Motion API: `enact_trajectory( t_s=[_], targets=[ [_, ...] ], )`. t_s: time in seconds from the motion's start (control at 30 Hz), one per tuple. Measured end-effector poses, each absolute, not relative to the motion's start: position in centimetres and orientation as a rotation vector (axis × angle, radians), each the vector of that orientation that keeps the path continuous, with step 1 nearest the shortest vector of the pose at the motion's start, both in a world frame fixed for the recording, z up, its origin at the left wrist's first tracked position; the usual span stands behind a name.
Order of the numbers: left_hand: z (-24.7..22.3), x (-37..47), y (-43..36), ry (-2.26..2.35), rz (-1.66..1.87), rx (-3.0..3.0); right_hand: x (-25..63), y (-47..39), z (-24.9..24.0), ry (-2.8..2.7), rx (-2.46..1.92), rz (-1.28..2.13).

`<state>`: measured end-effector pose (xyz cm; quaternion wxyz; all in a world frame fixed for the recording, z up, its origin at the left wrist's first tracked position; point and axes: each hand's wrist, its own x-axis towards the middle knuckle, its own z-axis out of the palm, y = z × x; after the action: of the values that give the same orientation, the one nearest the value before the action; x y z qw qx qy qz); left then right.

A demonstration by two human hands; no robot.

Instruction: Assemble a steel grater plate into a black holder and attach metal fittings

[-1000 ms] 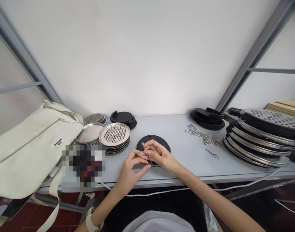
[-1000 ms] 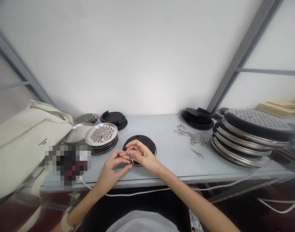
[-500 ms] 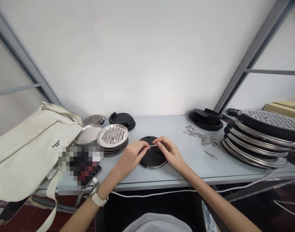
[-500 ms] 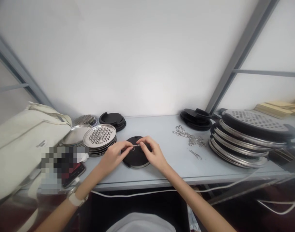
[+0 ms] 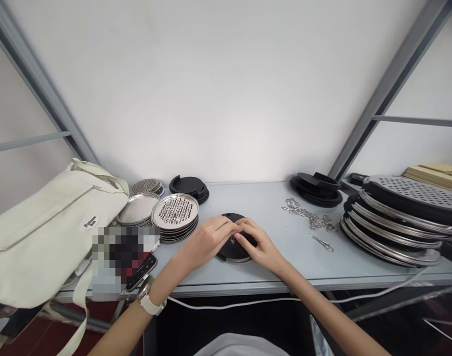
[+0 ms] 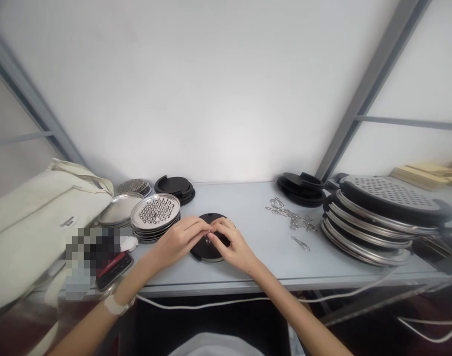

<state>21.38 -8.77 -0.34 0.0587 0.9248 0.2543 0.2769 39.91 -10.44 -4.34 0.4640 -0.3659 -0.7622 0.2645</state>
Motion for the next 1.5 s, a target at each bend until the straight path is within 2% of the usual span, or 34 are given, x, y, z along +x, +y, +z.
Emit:
enact_trajectory(
  t_s=[0.33,0.5,0.83,1.03,1.3,1.5],
  targets=[
    [-0.9,22.9,-8.9,0.842,1.066,2.437,41.0,-10.3,-3.9,-1.711,-0.893,1.077],
    [-1.1,23.3,-8.3,0.808,0.96,2.436,42.7,-9.6,-4.3,-1.539,-0.967,1.007],
    [-1.7,25.3,-6.7,0.589,0.491,2.861,44.3,-9.6,-6.0,-1.479,-1.206,0.545],
    [-2.4,25.3,-5.7,0.686,0.496,2.859,43.6,-10.1,-6.1,-1.635,-1.247,0.405],
    [-3.2,23.5,-5.3,1.139,0.607,2.669,43.7,-9.9,-6.5,-1.662,-1.319,0.49],
    [-3.9,24.7,-5.2,1.274,0.664,2.563,43.2,-9.6,-6.7,-1.674,-1.276,0.54]
  ],
)
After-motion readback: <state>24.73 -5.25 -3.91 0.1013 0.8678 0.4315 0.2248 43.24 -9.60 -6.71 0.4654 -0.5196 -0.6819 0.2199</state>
